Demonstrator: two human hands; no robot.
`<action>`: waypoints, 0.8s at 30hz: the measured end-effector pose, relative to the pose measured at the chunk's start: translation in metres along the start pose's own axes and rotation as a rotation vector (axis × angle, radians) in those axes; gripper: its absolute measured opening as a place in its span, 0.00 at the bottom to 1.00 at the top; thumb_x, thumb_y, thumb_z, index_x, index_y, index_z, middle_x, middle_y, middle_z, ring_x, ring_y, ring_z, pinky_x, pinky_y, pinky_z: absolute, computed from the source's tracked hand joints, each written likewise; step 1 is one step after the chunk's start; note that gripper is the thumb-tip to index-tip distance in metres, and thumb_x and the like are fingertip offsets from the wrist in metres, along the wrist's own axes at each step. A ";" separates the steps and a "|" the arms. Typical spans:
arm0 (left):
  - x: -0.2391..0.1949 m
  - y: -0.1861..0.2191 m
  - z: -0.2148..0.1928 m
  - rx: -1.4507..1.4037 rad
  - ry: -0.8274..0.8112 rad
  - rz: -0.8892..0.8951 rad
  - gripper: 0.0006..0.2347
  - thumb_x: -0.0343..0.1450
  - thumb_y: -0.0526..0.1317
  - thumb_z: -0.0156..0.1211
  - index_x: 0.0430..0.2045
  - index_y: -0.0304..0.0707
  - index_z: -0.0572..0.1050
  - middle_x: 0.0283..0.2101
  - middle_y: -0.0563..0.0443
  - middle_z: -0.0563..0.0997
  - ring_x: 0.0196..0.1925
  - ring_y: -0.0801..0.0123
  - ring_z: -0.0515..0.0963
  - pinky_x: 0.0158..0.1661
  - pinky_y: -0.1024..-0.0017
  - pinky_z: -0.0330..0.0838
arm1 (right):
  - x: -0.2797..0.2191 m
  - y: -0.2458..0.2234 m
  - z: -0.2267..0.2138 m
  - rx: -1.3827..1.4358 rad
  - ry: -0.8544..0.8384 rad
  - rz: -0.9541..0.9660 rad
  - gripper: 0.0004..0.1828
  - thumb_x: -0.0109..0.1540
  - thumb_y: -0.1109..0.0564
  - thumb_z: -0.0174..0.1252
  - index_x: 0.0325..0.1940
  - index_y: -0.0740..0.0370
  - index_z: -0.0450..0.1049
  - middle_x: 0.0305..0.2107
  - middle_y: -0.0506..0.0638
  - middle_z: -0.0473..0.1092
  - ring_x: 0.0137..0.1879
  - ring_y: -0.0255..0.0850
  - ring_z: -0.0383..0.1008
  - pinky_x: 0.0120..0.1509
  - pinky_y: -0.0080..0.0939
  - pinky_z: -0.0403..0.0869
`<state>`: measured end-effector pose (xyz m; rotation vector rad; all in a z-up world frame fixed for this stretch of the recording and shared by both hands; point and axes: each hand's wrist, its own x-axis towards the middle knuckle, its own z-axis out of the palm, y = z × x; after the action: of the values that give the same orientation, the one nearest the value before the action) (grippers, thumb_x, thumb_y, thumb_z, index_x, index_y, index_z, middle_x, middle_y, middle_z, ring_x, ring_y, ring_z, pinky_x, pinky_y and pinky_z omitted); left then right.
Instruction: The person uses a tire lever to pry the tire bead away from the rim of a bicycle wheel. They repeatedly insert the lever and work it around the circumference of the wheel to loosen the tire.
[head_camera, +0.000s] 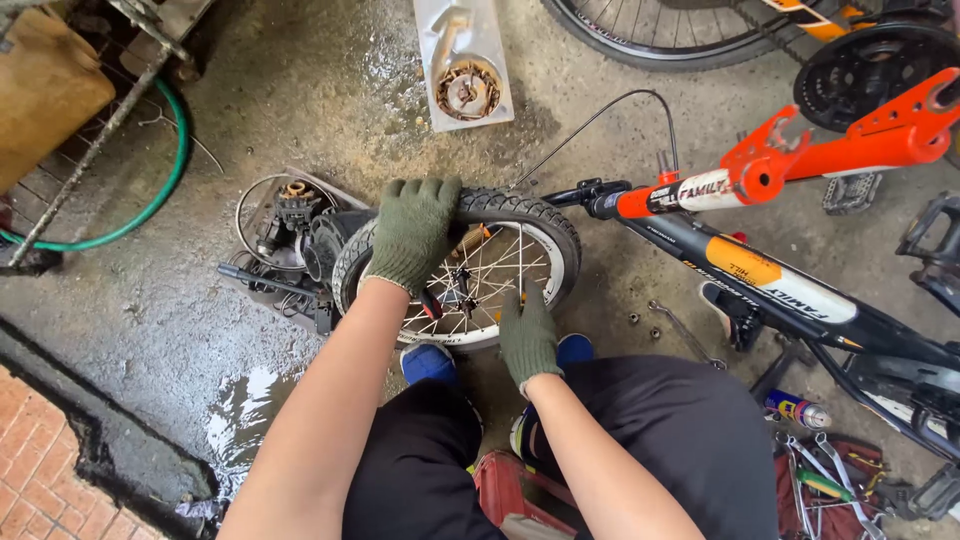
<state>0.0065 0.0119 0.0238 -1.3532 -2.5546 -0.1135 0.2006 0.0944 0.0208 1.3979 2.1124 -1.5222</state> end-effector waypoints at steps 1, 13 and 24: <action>0.007 0.005 -0.002 0.002 0.004 0.004 0.14 0.67 0.50 0.65 0.41 0.48 0.74 0.35 0.49 0.81 0.39 0.52 0.85 0.48 0.57 0.73 | -0.002 0.003 -0.005 0.004 0.004 -0.002 0.28 0.69 0.48 0.42 0.73 0.58 0.58 0.49 0.59 0.76 0.33 0.48 0.80 0.33 0.45 0.80; 0.026 0.037 0.002 -0.046 -0.230 0.189 0.23 0.66 0.51 0.69 0.55 0.55 0.72 0.47 0.47 0.81 0.47 0.50 0.84 0.48 0.52 0.75 | 0.006 0.037 -0.117 -0.761 0.241 -0.563 0.11 0.61 0.39 0.58 0.47 0.32 0.76 0.26 0.42 0.78 0.44 0.42 0.82 0.42 0.46 0.81; 0.027 0.021 0.061 -0.061 -0.178 0.160 0.24 0.66 0.51 0.70 0.56 0.50 0.69 0.45 0.43 0.79 0.44 0.48 0.83 0.47 0.50 0.75 | 0.035 0.060 -0.135 -0.951 0.368 -0.789 0.20 0.68 0.45 0.48 0.44 0.57 0.82 0.32 0.51 0.77 0.52 0.53 0.77 0.78 0.47 0.63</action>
<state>-0.0018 0.0561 -0.0290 -1.6535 -2.5906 -0.0441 0.2750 0.2272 0.0224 0.5160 3.1509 -0.1538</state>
